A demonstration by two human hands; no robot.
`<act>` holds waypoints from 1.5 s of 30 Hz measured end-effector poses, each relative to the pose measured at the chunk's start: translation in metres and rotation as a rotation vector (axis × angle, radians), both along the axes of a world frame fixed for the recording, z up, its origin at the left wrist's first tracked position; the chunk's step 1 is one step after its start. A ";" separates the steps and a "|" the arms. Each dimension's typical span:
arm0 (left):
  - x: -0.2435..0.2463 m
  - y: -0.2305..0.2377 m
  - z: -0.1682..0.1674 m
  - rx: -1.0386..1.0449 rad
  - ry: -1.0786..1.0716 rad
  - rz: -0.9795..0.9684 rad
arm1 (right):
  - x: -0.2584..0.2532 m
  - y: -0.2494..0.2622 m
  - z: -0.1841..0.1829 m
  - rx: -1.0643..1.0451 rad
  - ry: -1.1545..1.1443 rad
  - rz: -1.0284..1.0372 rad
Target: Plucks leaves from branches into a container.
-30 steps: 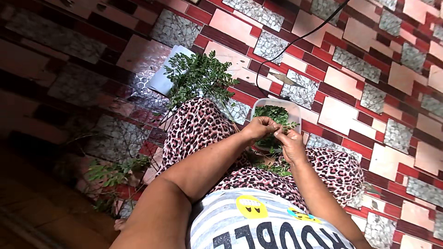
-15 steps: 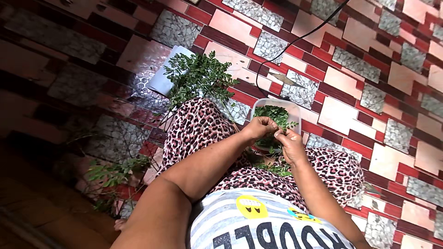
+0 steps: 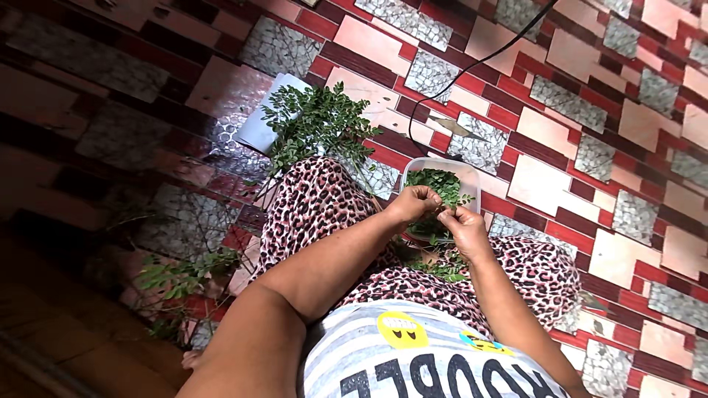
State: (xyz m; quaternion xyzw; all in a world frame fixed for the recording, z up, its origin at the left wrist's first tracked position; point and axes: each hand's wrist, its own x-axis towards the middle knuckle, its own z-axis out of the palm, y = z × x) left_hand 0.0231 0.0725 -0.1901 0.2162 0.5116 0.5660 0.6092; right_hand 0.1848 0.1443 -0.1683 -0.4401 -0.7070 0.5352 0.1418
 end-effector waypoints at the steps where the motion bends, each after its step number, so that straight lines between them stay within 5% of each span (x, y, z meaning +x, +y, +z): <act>1: 0.000 0.000 0.000 0.001 0.002 0.006 | 0.001 0.002 0.001 0.048 -0.026 0.020; 5: -0.003 -0.001 0.001 -0.002 0.002 0.011 | 0.010 0.013 0.002 0.096 -0.035 0.067; 13: 0.003 -0.007 0.004 0.133 0.192 -0.129 | 0.025 0.020 0.020 -0.241 0.334 -0.083; 27: 0.001 -0.007 0.021 -0.028 -0.113 -0.149 | 0.017 0.002 0.016 0.137 0.303 -0.084; 35: 0.002 -0.012 0.017 0.030 -0.043 -0.116 | 0.015 0.000 0.016 0.220 0.294 -0.041; 45: 0.001 -0.007 0.008 0.140 -0.002 -0.088 | 0.014 -0.002 0.014 0.060 0.193 -0.058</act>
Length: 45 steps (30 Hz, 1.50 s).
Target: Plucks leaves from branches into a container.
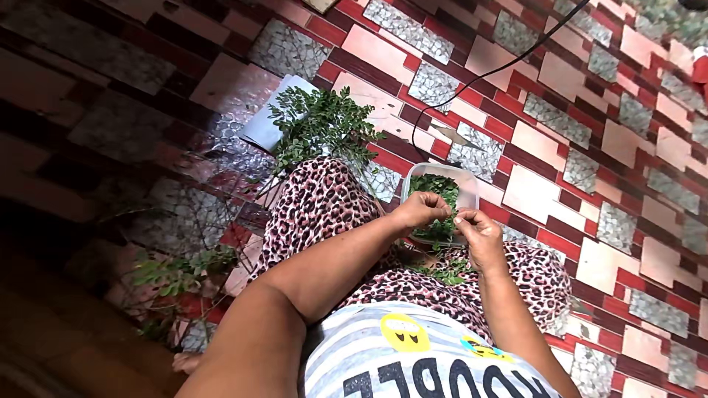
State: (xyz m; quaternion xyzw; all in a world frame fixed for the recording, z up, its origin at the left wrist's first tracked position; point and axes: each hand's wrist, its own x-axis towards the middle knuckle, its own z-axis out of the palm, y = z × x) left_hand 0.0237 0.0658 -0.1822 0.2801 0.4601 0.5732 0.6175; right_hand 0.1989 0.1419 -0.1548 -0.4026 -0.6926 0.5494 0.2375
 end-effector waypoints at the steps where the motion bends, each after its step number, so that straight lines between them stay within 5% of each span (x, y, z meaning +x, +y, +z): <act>1: 0.001 0.000 -0.001 0.005 0.006 -0.001 | -0.001 -0.001 -0.001 -0.013 0.008 -0.013; 12: 0.002 0.002 -0.003 0.001 0.036 -0.011 | -0.003 0.001 -0.004 -0.129 0.172 -0.098; 25: 0.005 0.004 -0.008 0.105 0.222 -0.044 | -0.001 0.007 -0.005 -0.053 -0.007 0.067; 31: 0.003 0.004 -0.005 -0.043 0.071 -0.028 | 0.000 0.010 -0.003 -0.096 0.040 -0.038; 35: 0.001 0.005 -0.005 -0.104 -0.005 -0.002 | 0.006 0.013 0.001 -0.140 -0.020 0.084; 41: 0.000 0.003 -0.004 0.005 0.177 -0.153 | 0.006 0.020 0.007 0.001 -0.094 0.090; 45: 0.003 0.003 -0.004 -0.047 0.075 -0.161 | 0.001 0.015 0.007 0.245 -0.138 0.090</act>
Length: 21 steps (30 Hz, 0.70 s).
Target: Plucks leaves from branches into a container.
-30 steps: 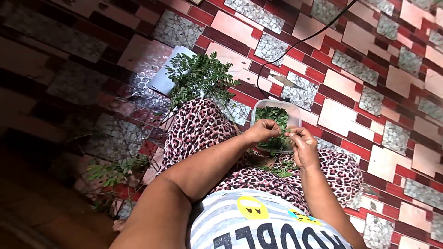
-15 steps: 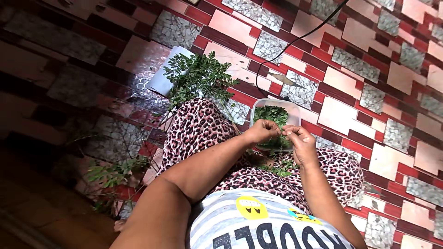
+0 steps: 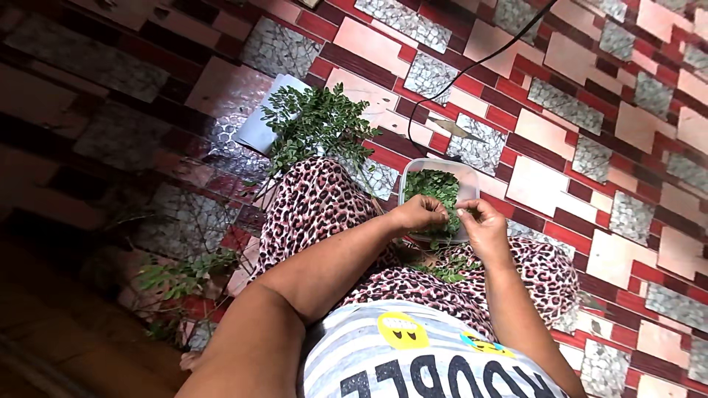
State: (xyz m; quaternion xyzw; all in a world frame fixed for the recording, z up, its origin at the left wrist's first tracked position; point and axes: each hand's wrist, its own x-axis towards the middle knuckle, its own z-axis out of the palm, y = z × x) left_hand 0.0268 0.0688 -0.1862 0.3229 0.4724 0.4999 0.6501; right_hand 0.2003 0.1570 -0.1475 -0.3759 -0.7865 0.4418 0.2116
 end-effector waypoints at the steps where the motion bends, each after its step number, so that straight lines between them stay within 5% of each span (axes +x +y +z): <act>1: 0.000 0.000 0.001 -0.040 -0.039 0.034 | 0.000 -0.001 -0.002 0.090 0.033 0.006; 4: -0.003 0.000 0.004 -0.142 -0.103 0.126 | 0.001 -0.004 -0.001 0.242 0.095 0.066; 10: -0.002 0.003 0.002 -0.166 -0.140 0.165 | -0.005 -0.012 -0.004 0.090 -0.050 0.070; 21: 0.006 -0.006 0.003 -0.128 -0.017 0.176 | -0.010 -0.015 -0.014 0.160 -0.023 0.087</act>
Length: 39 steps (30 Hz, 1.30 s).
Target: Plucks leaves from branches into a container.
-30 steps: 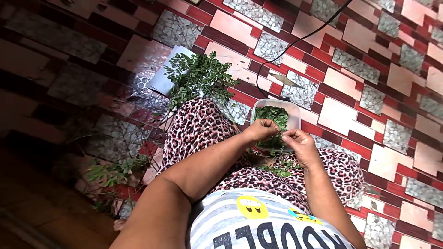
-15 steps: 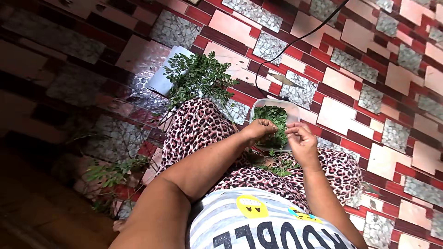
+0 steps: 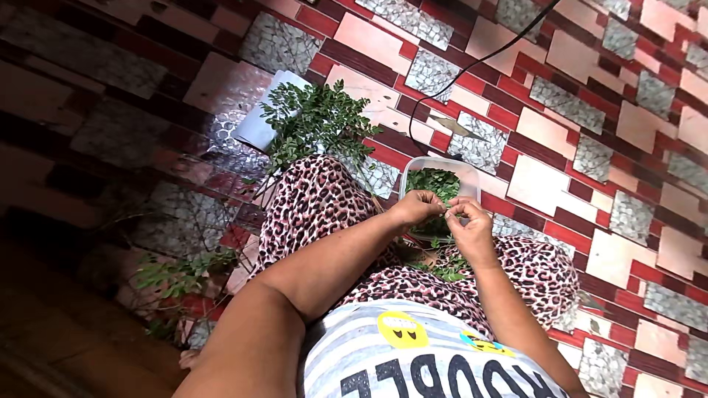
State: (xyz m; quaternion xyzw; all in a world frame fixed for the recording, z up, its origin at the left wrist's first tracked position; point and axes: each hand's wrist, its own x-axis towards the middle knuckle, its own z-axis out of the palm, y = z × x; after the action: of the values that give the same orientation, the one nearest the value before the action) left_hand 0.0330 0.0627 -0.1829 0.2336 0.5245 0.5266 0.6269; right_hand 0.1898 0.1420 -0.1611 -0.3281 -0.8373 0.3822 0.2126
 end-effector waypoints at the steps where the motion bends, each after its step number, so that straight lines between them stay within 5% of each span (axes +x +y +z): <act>1: -0.001 0.002 -0.001 0.000 -0.011 -0.004 | 0.000 0.000 0.000 0.000 0.001 0.012; 20: -0.008 0.009 -0.001 -0.009 -0.076 -0.005 | 0.004 0.001 0.003 -0.130 -0.131 -0.089; 25: -0.007 0.009 -0.003 0.049 -0.038 -0.049 | 0.015 0.014 -0.009 -0.354 0.142 -0.255; 29: -0.007 0.009 -0.003 0.047 -0.052 -0.074 | 0.016 0.014 -0.006 -0.588 0.275 -0.187; 39: -0.013 0.006 0.003 0.161 0.215 -0.034 | 0.015 0.012 -0.005 -0.354 0.226 -0.161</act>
State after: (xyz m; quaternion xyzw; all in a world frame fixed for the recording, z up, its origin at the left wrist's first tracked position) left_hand 0.0203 0.0687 -0.1803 0.3472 0.5406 0.5284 0.5550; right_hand 0.2052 0.1542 -0.1659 -0.3812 -0.6991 0.5393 0.2741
